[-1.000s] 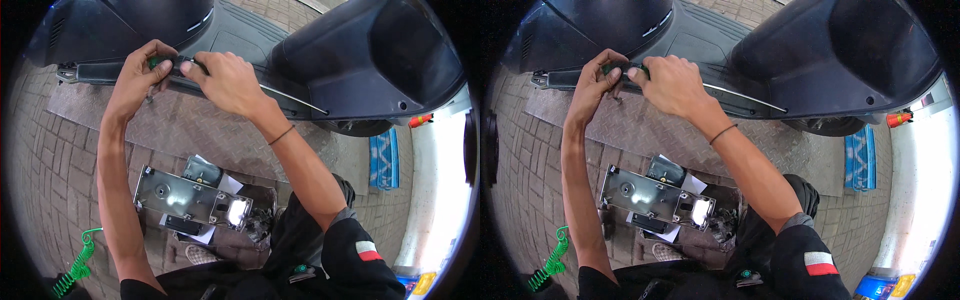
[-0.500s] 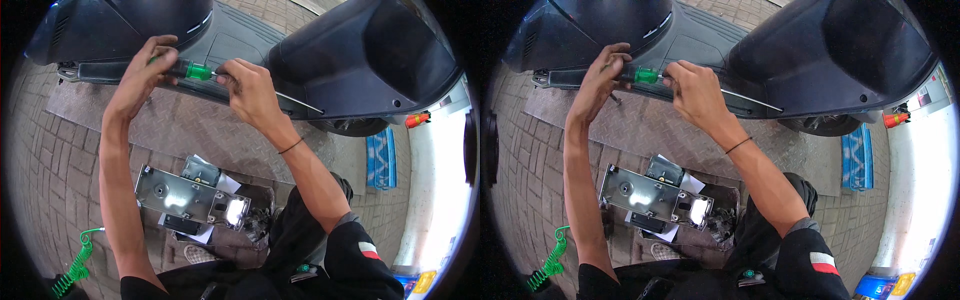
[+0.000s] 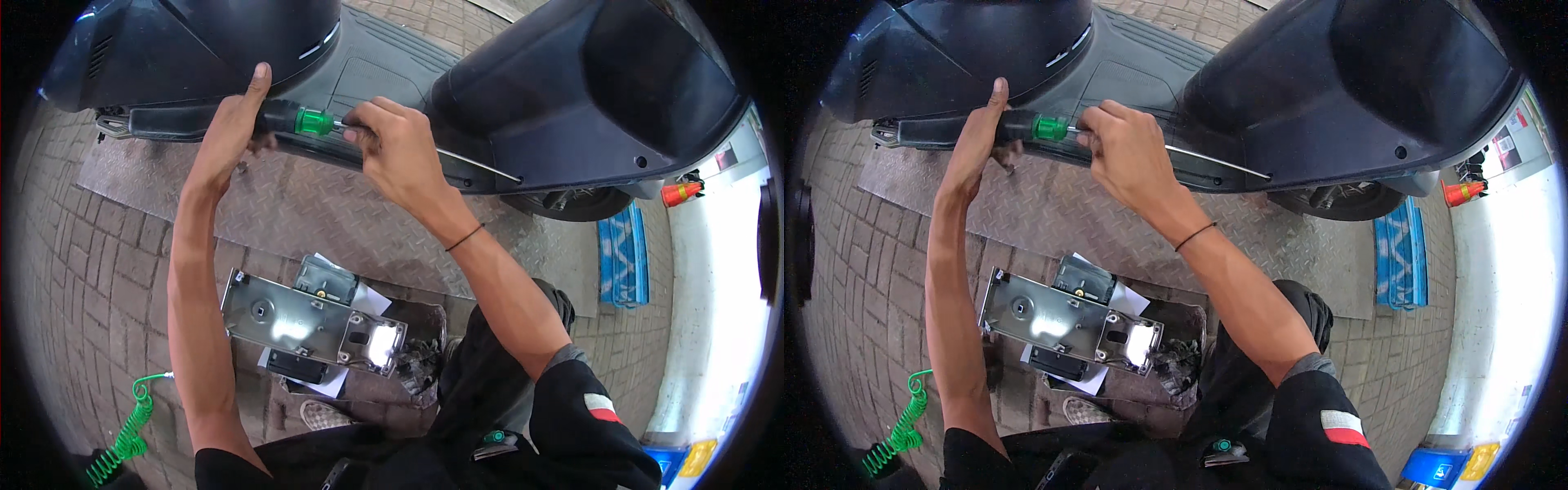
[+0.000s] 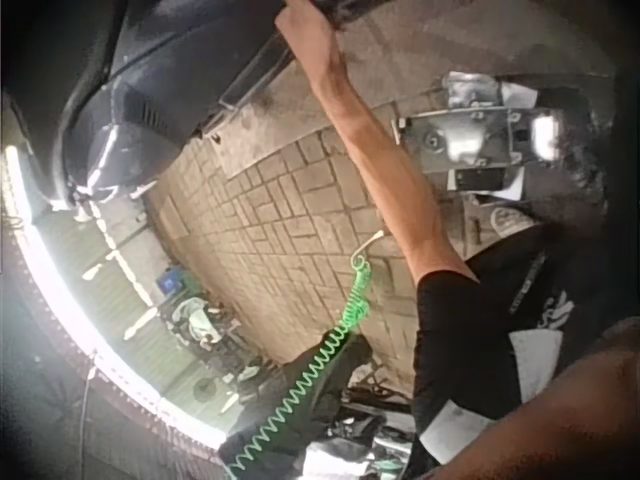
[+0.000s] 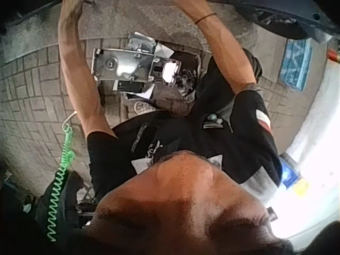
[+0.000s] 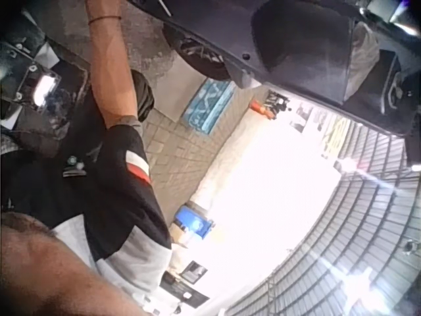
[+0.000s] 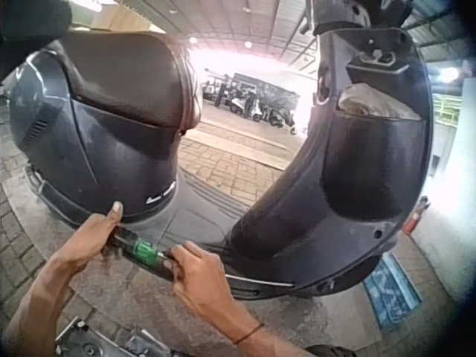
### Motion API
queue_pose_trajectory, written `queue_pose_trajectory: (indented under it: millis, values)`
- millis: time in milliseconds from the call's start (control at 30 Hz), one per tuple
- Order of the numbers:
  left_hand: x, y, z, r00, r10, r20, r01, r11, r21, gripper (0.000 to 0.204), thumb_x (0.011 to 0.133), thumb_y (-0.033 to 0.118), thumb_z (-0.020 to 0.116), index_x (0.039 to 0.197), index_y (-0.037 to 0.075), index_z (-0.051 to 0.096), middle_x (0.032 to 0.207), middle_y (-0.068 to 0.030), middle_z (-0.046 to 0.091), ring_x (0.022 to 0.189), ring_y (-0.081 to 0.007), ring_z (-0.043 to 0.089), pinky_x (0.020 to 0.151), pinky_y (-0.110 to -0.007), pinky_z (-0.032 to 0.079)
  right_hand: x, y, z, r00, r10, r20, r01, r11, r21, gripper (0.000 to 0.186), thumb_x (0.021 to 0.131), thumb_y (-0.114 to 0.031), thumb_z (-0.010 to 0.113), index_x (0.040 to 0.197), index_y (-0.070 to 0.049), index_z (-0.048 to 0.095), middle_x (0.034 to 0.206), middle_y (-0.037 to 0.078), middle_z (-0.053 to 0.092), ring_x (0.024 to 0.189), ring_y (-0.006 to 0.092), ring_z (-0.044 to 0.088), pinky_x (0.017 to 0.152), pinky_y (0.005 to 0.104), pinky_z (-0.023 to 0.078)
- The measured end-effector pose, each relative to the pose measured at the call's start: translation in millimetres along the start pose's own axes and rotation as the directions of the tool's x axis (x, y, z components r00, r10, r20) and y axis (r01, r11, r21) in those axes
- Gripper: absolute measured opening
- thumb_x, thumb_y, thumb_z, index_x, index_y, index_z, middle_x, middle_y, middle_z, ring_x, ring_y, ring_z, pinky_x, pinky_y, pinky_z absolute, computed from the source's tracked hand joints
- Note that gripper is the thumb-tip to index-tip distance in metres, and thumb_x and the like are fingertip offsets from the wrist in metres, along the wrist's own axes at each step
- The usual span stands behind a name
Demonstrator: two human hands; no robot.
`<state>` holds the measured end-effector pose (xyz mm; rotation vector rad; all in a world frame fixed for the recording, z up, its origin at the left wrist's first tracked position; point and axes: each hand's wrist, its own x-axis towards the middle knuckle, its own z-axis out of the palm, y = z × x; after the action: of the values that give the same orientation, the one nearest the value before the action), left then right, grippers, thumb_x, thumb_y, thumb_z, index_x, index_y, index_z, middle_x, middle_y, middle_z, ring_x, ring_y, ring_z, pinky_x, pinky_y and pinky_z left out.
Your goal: The person uses a screwdriver to remove or install screws on the front panel of a blue scooter and then selects tools including pliers and sockets from a blue metal toolbox.
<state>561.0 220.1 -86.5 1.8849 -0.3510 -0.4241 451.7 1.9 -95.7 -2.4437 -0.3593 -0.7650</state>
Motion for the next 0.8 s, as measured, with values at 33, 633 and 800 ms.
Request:
queue_pose_trajectory:
  millis: [33,633,800]
  values:
    - [0,0,10,0.981,0.158,-0.109,-0.169,0.98,-0.1,0.06,0.101,0.063,0.055,0.093,0.005,0.064,0.085,-0.0021,0.06,0.073,-0.0088,0.057,0.063,-0.026,0.045,0,0,1,1.0,0.02,0.019,-0.019,1.0,-0.02,0.016,0.084,-0.003,0.066,0.099,0.001,0.064,0.082,0.021,0.065,0.082,0.0453,0.065,0.073,0.0526,0.05]
    - [-4,5,2,0.858,0.502,-0.11,-0.513,0.848,-0.134,0.051,0.093,0.05,0.072,0.118,0.006,0.065,0.098,0.0012,0.06,0.08,-0.0061,0.056,0.065,-0.022,0.044,3,-7,-15,0.983,0.102,0.151,-0.082,0.988,-0.131,0.019,0.087,-0.012,0.072,0.096,0.001,0.063,0.092,0.02,0.067,0.087,0.043,0.067,0.073,0.0513,0.05]
    - [4,-3,-23,0.937,0.328,0.122,-0.312,0.941,-0.132,0.041,0.095,0.035,0.074,0.123,0.006,0.064,0.105,-0.0016,0.062,0.084,-0.0059,0.058,0.063,-0.021,0.045,2,-12,-11,0.996,0.047,0.07,-0.043,0.998,-0.054,0.017,0.086,-0.011,0.072,0.096,0.0,0.064,0.088,0.017,0.066,0.085,0.0425,0.067,0.072,0.0525,0.051]
